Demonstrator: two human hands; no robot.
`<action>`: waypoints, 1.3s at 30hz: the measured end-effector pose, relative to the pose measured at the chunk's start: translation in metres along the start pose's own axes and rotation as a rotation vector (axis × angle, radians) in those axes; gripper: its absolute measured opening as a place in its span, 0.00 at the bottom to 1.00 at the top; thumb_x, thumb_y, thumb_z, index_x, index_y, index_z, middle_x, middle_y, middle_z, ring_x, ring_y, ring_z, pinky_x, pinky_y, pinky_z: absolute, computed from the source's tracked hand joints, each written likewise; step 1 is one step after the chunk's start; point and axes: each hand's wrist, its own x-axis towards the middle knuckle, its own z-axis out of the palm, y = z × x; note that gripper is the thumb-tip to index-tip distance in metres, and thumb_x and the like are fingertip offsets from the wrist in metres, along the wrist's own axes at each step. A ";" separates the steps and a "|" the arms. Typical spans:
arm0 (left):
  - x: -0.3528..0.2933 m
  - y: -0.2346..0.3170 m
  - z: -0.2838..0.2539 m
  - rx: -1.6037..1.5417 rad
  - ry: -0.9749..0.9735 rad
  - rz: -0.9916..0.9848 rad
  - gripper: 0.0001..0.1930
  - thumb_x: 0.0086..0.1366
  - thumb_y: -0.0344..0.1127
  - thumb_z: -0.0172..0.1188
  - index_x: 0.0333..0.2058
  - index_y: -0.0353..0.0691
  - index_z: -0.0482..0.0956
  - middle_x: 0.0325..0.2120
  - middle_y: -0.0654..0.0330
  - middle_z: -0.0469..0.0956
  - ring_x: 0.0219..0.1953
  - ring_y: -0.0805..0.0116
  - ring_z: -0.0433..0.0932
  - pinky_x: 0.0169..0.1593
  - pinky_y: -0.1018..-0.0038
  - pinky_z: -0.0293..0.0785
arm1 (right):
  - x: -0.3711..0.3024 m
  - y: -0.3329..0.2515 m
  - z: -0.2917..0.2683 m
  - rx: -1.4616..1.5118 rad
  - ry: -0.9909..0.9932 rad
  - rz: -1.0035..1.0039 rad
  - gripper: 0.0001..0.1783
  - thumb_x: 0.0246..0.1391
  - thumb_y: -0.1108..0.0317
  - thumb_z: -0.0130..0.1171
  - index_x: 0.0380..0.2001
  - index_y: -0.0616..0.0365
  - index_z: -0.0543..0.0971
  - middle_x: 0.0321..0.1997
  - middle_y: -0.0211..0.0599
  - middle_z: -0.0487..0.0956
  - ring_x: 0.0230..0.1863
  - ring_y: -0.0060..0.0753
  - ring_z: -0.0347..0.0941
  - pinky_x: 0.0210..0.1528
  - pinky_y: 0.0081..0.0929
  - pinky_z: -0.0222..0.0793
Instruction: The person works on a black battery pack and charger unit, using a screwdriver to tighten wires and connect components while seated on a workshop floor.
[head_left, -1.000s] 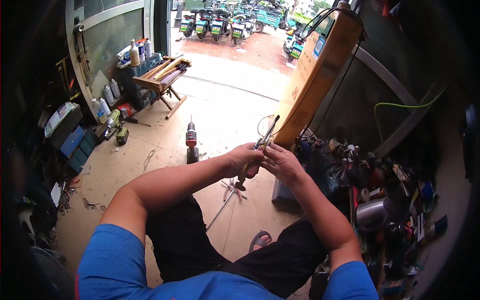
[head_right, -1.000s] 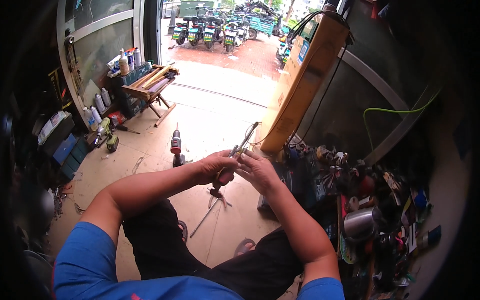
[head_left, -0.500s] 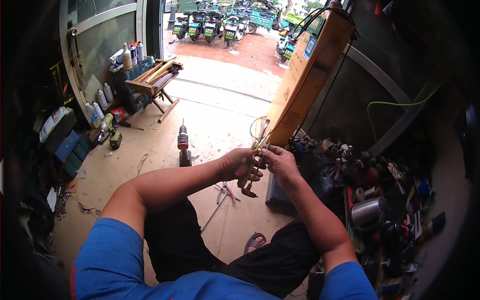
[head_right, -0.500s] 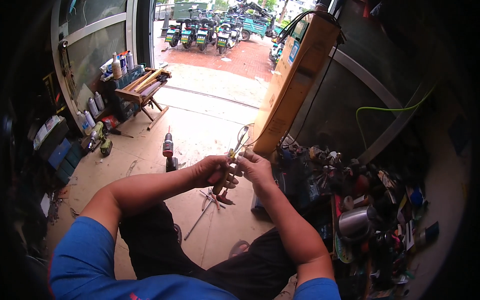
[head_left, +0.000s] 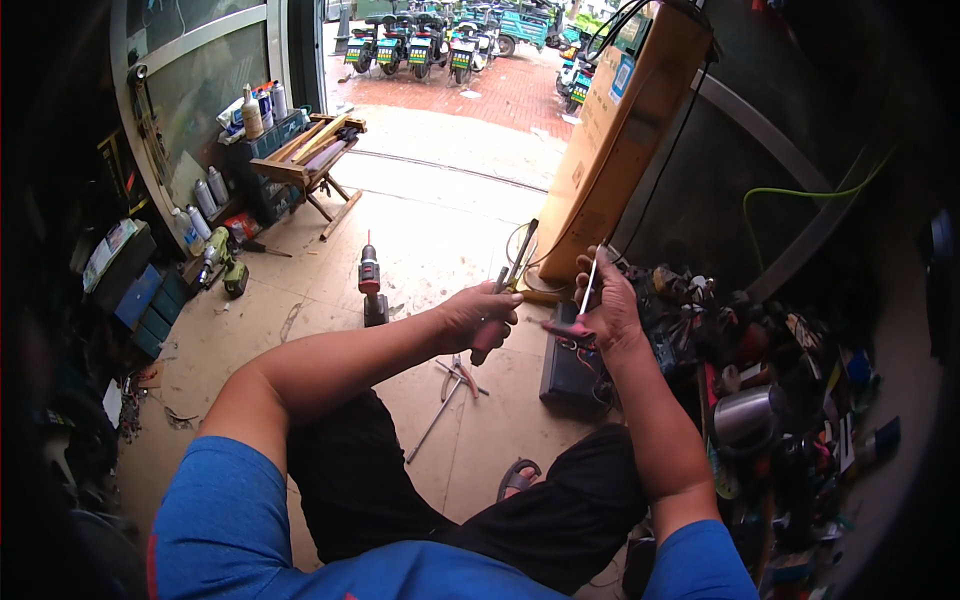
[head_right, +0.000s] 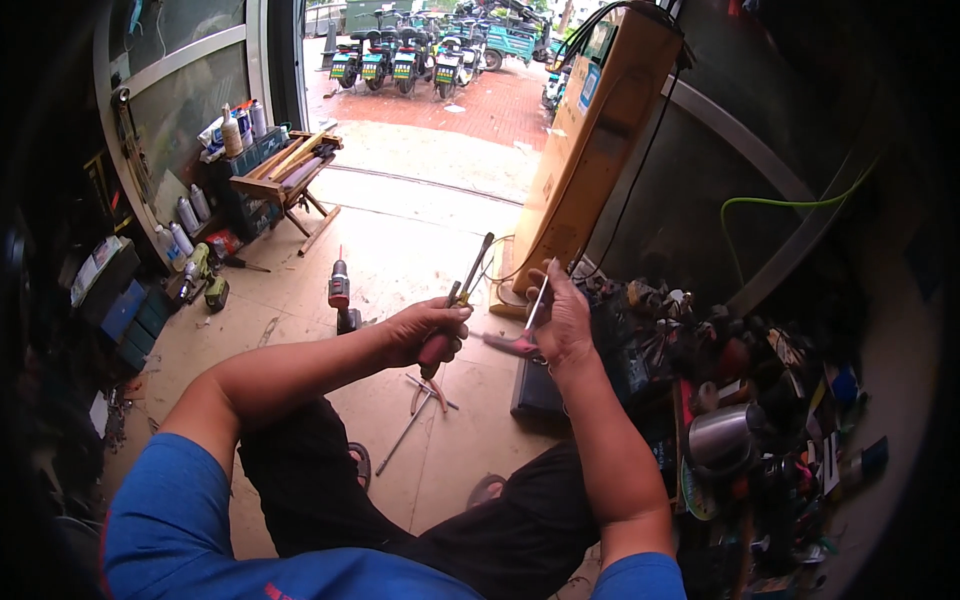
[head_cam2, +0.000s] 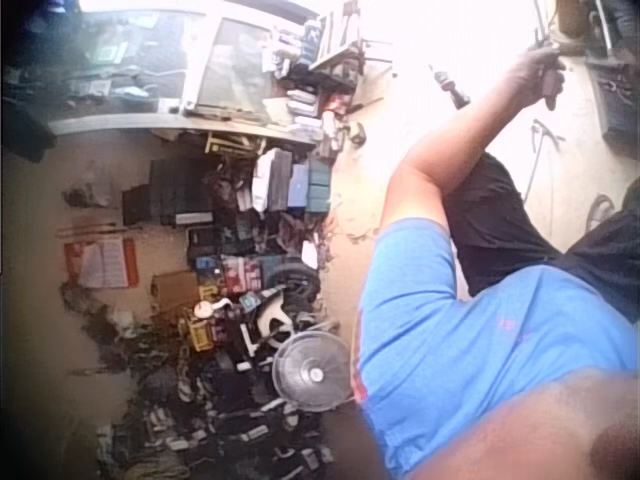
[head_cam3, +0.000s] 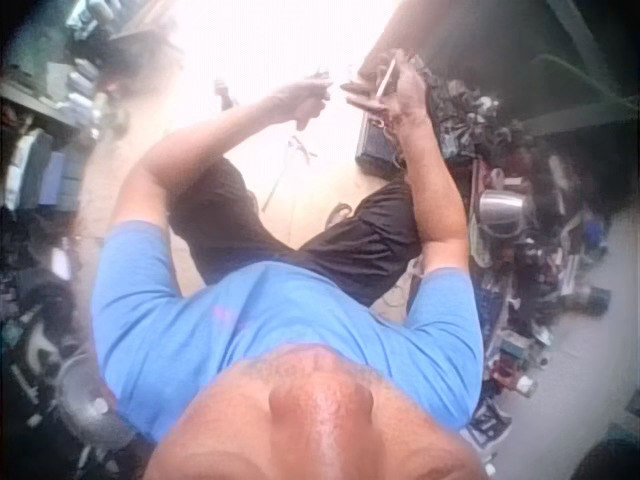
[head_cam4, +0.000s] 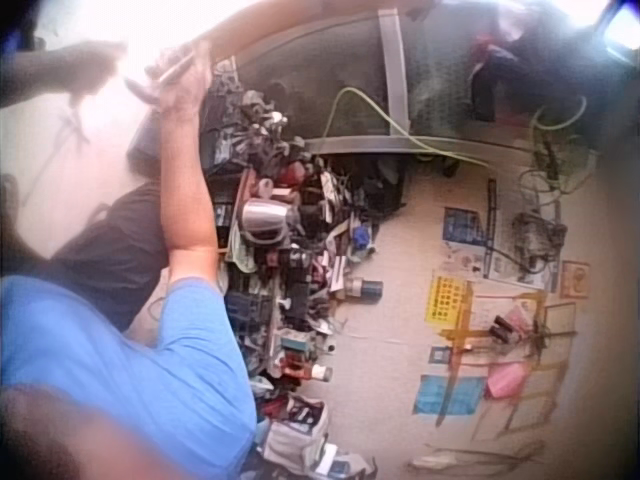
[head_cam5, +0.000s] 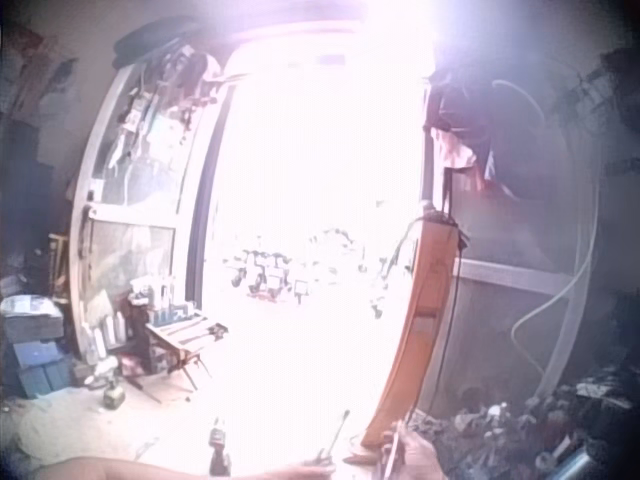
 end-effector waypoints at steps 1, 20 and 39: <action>-0.001 0.003 0.004 0.031 0.062 -0.005 0.16 0.67 0.45 0.68 0.45 0.46 0.72 0.33 0.62 0.77 0.29 0.71 0.76 0.32 0.73 0.76 | -0.002 0.002 0.002 0.018 -0.027 -0.002 0.15 0.66 0.54 0.63 0.43 0.55 0.78 0.33 0.29 0.79 0.29 0.24 0.73 0.39 0.25 0.79; 0.009 -0.008 0.004 0.021 0.190 0.059 0.12 0.76 0.35 0.51 0.52 0.38 0.76 0.42 0.55 0.80 0.43 0.62 0.80 0.50 0.66 0.77 | -0.012 0.046 -0.004 -0.727 -0.340 0.277 0.20 0.59 0.49 0.69 0.38 0.54 0.81 0.25 0.28 0.77 0.16 0.14 0.54 0.19 0.16 0.49; -0.008 0.015 0.001 0.449 0.361 -0.035 0.10 0.62 0.29 0.54 0.40 0.32 0.80 0.20 0.58 0.74 0.20 0.68 0.72 0.24 0.70 0.70 | -0.006 0.043 -0.009 -0.752 -0.199 0.291 0.16 0.54 0.58 0.61 0.15 0.51 0.74 0.13 0.28 0.70 0.10 0.22 0.53 0.16 0.28 0.49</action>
